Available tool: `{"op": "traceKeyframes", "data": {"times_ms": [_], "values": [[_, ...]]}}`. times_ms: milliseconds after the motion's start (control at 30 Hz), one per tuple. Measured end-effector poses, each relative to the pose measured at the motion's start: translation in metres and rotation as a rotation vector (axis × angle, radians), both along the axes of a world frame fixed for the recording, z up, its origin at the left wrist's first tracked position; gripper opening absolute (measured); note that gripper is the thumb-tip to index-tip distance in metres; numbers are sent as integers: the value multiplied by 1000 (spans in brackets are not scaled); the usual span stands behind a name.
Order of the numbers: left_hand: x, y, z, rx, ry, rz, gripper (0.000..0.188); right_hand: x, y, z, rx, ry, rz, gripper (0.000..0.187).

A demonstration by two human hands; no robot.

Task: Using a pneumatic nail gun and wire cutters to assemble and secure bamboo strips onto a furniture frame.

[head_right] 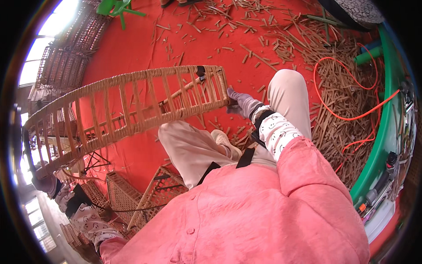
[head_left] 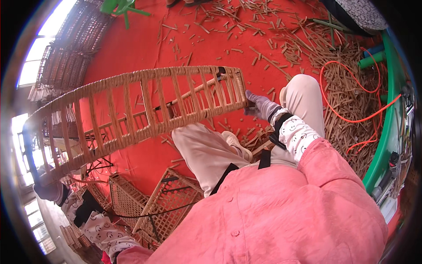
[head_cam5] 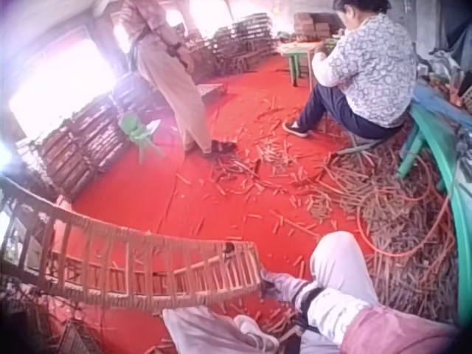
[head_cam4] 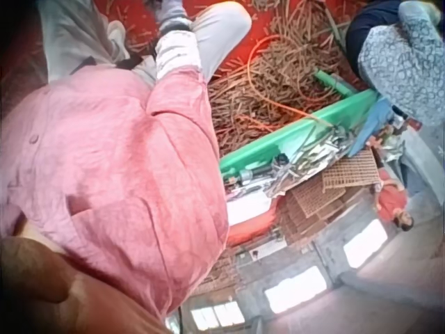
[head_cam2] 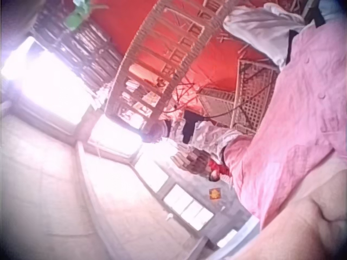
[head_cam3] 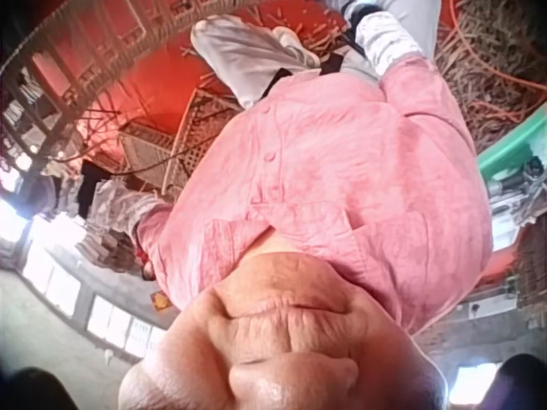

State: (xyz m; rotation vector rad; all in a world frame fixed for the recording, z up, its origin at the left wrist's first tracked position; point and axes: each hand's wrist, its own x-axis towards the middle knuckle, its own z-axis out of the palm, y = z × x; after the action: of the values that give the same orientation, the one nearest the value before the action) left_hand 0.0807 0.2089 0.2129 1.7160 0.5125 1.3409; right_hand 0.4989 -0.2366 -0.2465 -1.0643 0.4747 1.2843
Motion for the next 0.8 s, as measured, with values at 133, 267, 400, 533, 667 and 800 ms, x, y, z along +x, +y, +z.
{"op": "traceKeyframes", "data": {"times_ms": [133,267,400,533,667,800], "values": [[45,-27,10,108,25,62,55,-5,2,-2,-16,3,-90,40],[87,-31,-2,122,75,3,52,-3,3,1,-39,115,-205,42],[131,-44,-10,122,136,-47,49,-3,5,11,-168,213,-282,40],[166,-63,-18,101,187,-107,46,-4,-3,2,-61,258,-332,39],[144,-44,-14,85,190,-105,45,-3,-5,-25,-122,260,-361,37],[113,-8,-10,717,702,283,37,-3,-10,-51,-165,224,-378,35]]}}
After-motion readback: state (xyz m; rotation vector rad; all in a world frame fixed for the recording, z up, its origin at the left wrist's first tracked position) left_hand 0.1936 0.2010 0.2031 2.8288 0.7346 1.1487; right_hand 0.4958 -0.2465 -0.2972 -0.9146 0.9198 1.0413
